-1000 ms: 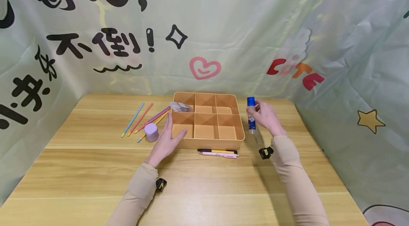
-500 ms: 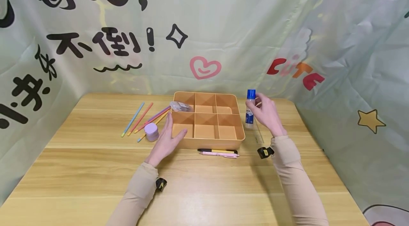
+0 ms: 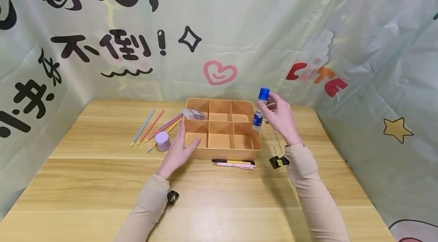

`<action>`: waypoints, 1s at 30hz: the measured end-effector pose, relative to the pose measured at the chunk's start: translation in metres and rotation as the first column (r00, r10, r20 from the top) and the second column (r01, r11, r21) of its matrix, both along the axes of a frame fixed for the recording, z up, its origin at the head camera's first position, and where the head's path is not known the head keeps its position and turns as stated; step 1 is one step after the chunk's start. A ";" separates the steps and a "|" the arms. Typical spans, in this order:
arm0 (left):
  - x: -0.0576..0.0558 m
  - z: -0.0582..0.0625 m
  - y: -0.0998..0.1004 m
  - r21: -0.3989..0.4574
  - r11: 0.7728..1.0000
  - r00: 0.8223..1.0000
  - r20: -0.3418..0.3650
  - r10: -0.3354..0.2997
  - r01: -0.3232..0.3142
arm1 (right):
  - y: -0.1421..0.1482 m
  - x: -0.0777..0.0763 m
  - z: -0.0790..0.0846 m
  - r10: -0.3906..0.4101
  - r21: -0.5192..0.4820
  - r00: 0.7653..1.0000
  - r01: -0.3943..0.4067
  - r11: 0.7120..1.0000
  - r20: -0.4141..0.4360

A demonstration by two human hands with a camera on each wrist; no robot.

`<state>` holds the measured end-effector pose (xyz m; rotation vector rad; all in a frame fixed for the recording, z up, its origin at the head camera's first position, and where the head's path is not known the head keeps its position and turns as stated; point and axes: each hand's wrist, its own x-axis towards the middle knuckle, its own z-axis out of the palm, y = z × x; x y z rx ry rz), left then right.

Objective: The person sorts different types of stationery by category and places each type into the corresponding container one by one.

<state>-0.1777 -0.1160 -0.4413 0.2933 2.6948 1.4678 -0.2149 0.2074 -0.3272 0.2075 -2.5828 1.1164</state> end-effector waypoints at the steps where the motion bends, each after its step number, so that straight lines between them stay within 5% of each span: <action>1: 0.000 0.000 0.000 0.000 1.000 1.000 0.001 0.000 0.000 | -0.002 0.000 0.000 0.006 -0.012 1.000 -0.006 1.000 -0.001; 20: 0.002 0.000 0.000 0.016 1.000 1.000 0.013 0.009 -0.009 | -0.036 -0.024 -0.007 0.065 -0.205 0.998 -0.060 0.977 0.022; 30: 0.002 0.000 0.000 0.025 1.000 1.000 0.003 0.007 -0.007 | -0.049 -0.032 -0.017 0.090 -0.170 0.992 -0.074 0.983 0.090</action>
